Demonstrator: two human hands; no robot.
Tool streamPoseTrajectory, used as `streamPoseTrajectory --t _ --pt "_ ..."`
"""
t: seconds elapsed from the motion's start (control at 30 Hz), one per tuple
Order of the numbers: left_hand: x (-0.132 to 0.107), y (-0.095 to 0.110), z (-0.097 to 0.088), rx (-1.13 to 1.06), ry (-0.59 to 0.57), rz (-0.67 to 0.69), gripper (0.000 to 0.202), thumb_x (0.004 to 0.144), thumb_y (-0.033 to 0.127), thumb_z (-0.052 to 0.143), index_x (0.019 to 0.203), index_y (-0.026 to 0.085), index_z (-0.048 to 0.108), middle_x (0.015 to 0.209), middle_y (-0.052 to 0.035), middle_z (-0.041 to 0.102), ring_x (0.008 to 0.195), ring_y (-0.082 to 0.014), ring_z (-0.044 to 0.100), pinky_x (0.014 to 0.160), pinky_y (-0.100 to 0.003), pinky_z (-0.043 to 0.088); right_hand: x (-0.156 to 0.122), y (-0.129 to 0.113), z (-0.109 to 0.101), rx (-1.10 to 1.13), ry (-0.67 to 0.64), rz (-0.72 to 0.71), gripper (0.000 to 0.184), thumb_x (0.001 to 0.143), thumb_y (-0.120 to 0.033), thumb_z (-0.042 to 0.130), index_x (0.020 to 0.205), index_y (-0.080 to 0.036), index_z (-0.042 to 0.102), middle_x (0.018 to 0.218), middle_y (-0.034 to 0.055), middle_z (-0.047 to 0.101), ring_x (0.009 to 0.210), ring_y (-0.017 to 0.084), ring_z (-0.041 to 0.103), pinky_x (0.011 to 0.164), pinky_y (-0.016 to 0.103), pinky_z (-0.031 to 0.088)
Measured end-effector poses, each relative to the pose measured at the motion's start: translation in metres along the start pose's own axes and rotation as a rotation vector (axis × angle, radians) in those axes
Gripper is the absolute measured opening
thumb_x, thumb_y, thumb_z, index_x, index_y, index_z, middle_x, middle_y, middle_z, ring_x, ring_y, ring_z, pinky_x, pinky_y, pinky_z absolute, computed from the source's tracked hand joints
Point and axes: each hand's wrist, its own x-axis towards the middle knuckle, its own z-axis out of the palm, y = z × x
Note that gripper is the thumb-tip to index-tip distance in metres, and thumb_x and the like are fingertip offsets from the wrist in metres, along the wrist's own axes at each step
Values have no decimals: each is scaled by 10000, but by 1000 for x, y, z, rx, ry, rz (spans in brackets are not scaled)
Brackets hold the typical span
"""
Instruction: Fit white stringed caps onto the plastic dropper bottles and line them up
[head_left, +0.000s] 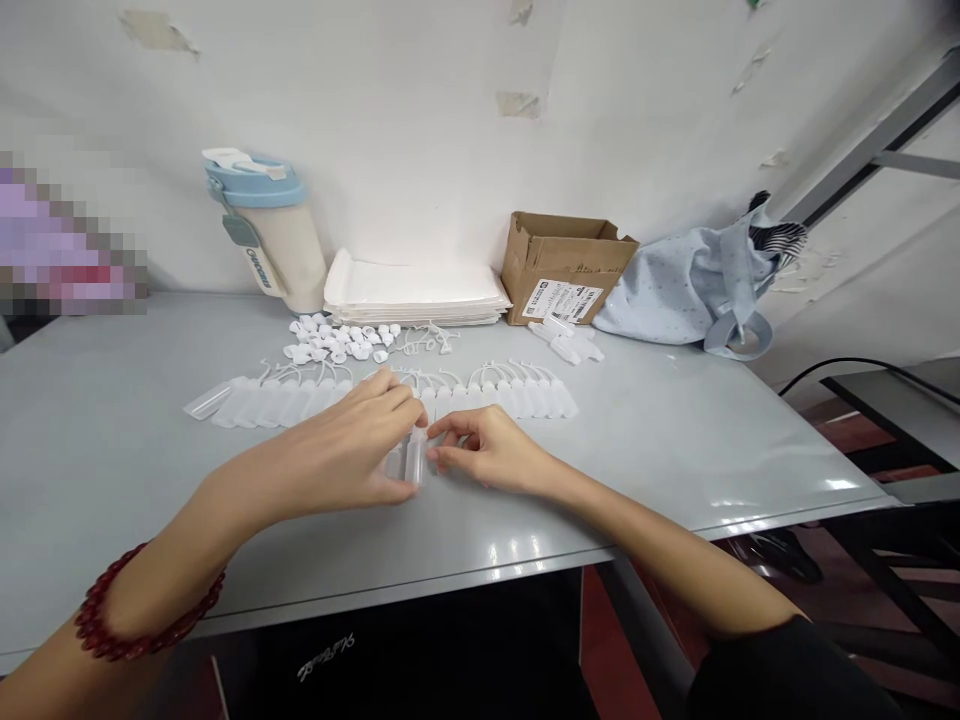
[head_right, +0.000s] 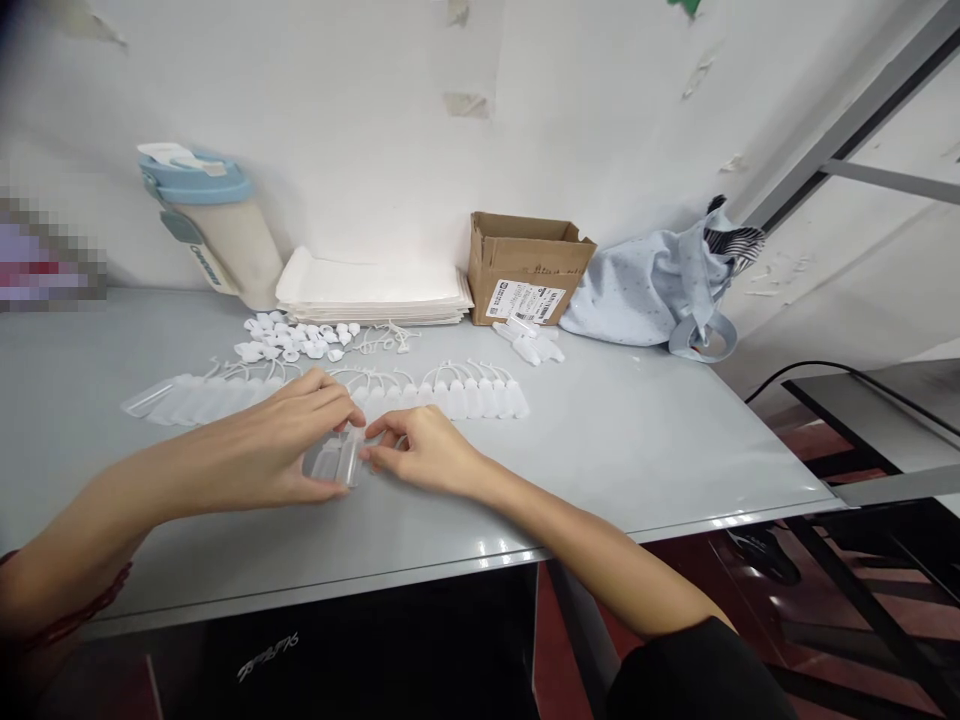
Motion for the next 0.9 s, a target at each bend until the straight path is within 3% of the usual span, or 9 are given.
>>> streamPoseTrajectory --t 0.17,0.4,0.6,0.9 --pt "-1 -1 5 0 11 -21 238 733 411 671 823 222 557 913 -48 601 954 -275 480 705 -371 418 0 1 3 -73 -9 -45 200 819 -185 620 993 -121 694 652 13 695 614 115 598 635 250 464" --pt "0 -4 9 -11 23 -25 243 690 375 704 840 223 588 868 -43 594 913 -271 479 684 -365 402 0 0 3 -126 -32 -48 215 816 -192 648 1015 -124 693 651 6 706 586 112 596 646 247 456" --pt "0 -1 6 15 -59 -75 258 715 398 684 862 206 595 867 -58 574 923 -285 461 702 -377 402 0 -1 4 -148 -43 -39 228 821 -192 646 1026 -105 697 663 25 715 612 128 626 655 252 454" --pt "-1 -1 5 19 -59 -76 261 730 429 682 851 209 608 826 -54 554 894 -288 456 713 -379 396 0 -1 4 -174 -48 -36 222 834 -195 636 1036 -123 694 655 8 706 591 116 603 646 249 450"
